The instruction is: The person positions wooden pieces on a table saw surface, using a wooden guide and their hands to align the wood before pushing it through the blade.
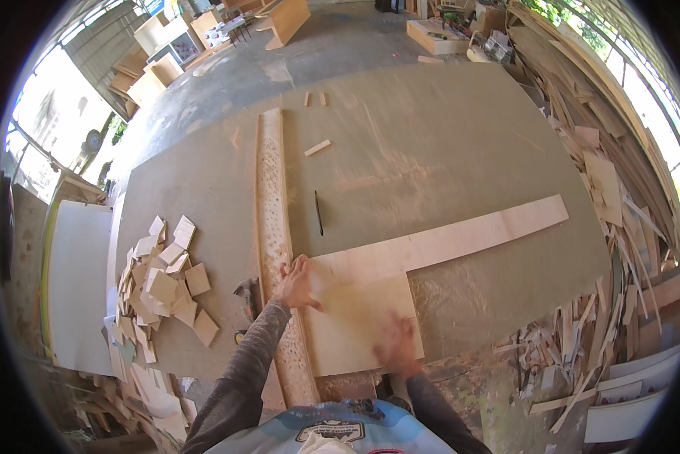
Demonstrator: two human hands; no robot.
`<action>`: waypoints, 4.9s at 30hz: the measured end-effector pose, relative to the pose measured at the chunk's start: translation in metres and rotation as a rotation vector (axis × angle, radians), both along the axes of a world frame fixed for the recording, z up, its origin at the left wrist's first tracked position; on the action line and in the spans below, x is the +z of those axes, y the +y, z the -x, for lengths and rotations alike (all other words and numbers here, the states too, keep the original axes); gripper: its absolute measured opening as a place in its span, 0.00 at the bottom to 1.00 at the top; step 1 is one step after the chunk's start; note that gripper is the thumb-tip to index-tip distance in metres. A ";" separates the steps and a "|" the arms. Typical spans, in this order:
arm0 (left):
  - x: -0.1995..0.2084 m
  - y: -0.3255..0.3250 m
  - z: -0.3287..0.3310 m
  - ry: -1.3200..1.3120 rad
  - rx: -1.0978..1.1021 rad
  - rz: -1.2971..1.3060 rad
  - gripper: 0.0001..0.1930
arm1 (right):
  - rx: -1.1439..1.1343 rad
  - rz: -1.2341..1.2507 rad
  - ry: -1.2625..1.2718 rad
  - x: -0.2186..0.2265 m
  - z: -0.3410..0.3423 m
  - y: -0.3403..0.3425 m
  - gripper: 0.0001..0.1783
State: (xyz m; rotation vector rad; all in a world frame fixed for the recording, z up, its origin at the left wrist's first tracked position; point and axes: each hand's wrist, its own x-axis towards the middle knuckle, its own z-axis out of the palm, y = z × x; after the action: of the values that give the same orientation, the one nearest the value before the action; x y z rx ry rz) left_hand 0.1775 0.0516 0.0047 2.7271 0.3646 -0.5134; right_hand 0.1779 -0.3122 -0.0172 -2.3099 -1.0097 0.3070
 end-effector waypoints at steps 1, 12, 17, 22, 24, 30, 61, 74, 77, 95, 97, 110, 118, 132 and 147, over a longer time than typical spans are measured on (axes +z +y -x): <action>0.002 0.000 0.001 0.018 0.008 0.002 0.79 | 0.091 -0.010 0.062 0.009 0.032 0.001 0.40; -0.010 0.006 0.007 -0.111 0.008 0.080 0.71 | 0.115 0.045 -0.108 -0.014 0.081 0.001 0.33; -0.002 0.017 -0.001 -0.067 -0.011 0.029 0.70 | 0.101 0.045 -0.083 -0.008 0.069 0.010 0.32; -0.006 0.037 -0.012 -0.092 -0.053 0.067 0.73 | 0.090 0.035 -0.078 -0.010 0.056 0.025 0.31; 0.002 0.040 -0.022 -0.051 -0.049 0.051 0.73 | 0.077 0.029 -0.077 -0.012 0.049 0.030 0.31; -0.003 0.062 -0.037 -0.098 -0.071 0.087 0.72 | 0.077 0.008 -0.082 -0.013 0.031 0.045 0.32; -0.004 0.124 -0.126 -0.096 -0.025 0.021 0.83 | 0.087 -0.007 -0.110 -0.023 -0.052 0.110 0.34; -0.006 0.094 -0.086 -0.068 -0.040 0.095 0.74 | 0.088 0.072 -0.090 -0.026 -0.008 0.078 0.33; -0.020 0.087 -0.051 -0.182 -0.051 0.169 0.75 | 0.100 0.112 -0.078 -0.015 0.017 0.060 0.32; 0.037 0.064 0.062 -0.562 0.475 0.405 0.14 | 0.114 -0.031 -0.103 -0.015 0.005 0.011 0.22; 0.030 0.123 0.124 -0.878 0.725 0.445 0.11 | 0.051 -0.098 -0.169 -0.016 -0.037 0.019 0.18; -0.030 0.080 0.252 -1.252 1.592 0.234 0.20 | -0.161 0.151 -0.367 -0.013 -0.355 0.113 0.43; -0.011 -0.003 0.249 -0.987 1.550 -0.019 0.17 | 0.042 0.557 -0.249 0.026 -0.407 0.100 0.49; 0.037 -0.079 0.119 -0.627 0.458 0.107 0.25 | 0.265 0.180 -0.190 0.031 -0.313 0.037 0.45; -0.005 -0.095 0.094 -0.191 0.210 0.028 0.42 | 0.401 0.163 -0.176 0.011 -0.261 0.054 0.42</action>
State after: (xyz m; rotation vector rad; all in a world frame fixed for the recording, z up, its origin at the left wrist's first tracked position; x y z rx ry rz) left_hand 0.0830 -0.0431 0.0000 2.6413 0.5801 -0.1983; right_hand 0.4386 -0.2580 -0.0065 -2.2930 -1.5929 0.3600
